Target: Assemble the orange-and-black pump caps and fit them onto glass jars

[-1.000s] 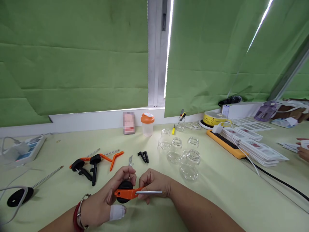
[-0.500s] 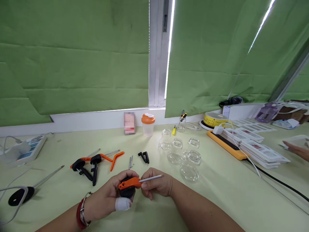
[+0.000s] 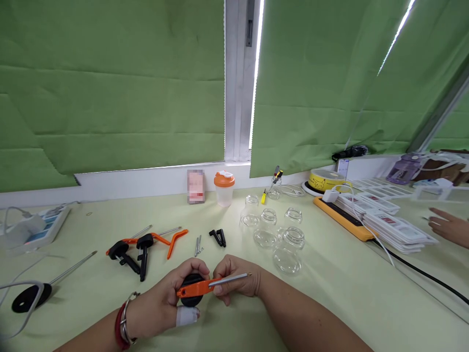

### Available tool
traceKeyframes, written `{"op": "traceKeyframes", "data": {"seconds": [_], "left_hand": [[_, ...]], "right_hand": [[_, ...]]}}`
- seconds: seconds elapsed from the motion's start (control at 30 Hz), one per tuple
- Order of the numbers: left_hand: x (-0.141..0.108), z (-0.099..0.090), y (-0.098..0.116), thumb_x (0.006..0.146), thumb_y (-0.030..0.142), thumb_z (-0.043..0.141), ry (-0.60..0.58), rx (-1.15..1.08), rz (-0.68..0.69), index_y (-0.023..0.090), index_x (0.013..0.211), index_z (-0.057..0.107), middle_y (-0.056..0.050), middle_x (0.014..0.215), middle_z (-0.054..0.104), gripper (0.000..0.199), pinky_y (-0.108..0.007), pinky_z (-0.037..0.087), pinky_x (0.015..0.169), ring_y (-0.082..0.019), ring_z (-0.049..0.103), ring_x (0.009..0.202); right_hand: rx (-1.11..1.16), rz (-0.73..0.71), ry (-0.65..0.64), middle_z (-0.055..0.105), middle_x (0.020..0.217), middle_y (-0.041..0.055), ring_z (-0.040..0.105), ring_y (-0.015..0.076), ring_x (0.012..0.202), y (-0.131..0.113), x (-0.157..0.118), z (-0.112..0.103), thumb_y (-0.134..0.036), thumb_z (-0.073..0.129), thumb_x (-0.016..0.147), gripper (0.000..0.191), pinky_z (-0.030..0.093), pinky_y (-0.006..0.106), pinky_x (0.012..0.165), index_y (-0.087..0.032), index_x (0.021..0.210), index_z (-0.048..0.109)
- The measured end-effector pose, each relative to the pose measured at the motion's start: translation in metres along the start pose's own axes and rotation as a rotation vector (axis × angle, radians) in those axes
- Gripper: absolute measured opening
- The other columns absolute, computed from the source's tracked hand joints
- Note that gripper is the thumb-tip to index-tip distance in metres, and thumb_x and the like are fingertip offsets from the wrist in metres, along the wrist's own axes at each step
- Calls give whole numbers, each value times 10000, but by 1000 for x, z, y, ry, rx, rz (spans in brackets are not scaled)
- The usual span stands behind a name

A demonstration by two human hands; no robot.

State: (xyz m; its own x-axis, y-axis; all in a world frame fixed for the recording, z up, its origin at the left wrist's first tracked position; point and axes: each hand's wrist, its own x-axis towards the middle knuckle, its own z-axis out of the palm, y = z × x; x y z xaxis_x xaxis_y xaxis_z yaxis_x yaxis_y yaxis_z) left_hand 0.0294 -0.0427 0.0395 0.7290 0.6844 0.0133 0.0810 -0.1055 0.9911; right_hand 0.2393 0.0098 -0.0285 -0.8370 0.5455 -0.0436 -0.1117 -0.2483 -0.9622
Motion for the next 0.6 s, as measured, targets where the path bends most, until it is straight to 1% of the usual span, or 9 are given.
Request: {"op": "traceKeyframes", "data": {"seconds": [0.17,0.37,0.5,0.6], "left_hand": [[0,-1,-2,661,62,608,3,16,-3,246,1061,401,24,905,424,486,-220,345,623,-86,379,691],[0,-2,-8,641,65,613,36,-17,4,241,1065,411,15,937,402,502,-230,335,637,-96,382,724],[0,-2,-8,653,67,607,35,-8,-10,242,1066,405,21,916,400,493,-229,330,627,-94,368,708],[1,-3,-7,658,54,601,19,6,1,248,1076,407,24,910,414,500,-227,339,632,-94,375,705]], "right_hand": [[33,-5,24,581,476,-21,518,71,378,0,0,-3,-324,807,549,332,393,164,374,-87,563,575],[32,-9,30,594,479,-16,526,80,388,3,-1,-11,-355,809,534,348,412,170,386,-84,580,594],[46,-12,39,600,478,-9,528,80,385,1,-1,-8,-316,810,544,317,414,170,383,-73,588,612],[24,12,43,594,471,-11,532,81,384,0,-1,-4,-290,808,555,296,427,170,388,-66,588,617]]}}
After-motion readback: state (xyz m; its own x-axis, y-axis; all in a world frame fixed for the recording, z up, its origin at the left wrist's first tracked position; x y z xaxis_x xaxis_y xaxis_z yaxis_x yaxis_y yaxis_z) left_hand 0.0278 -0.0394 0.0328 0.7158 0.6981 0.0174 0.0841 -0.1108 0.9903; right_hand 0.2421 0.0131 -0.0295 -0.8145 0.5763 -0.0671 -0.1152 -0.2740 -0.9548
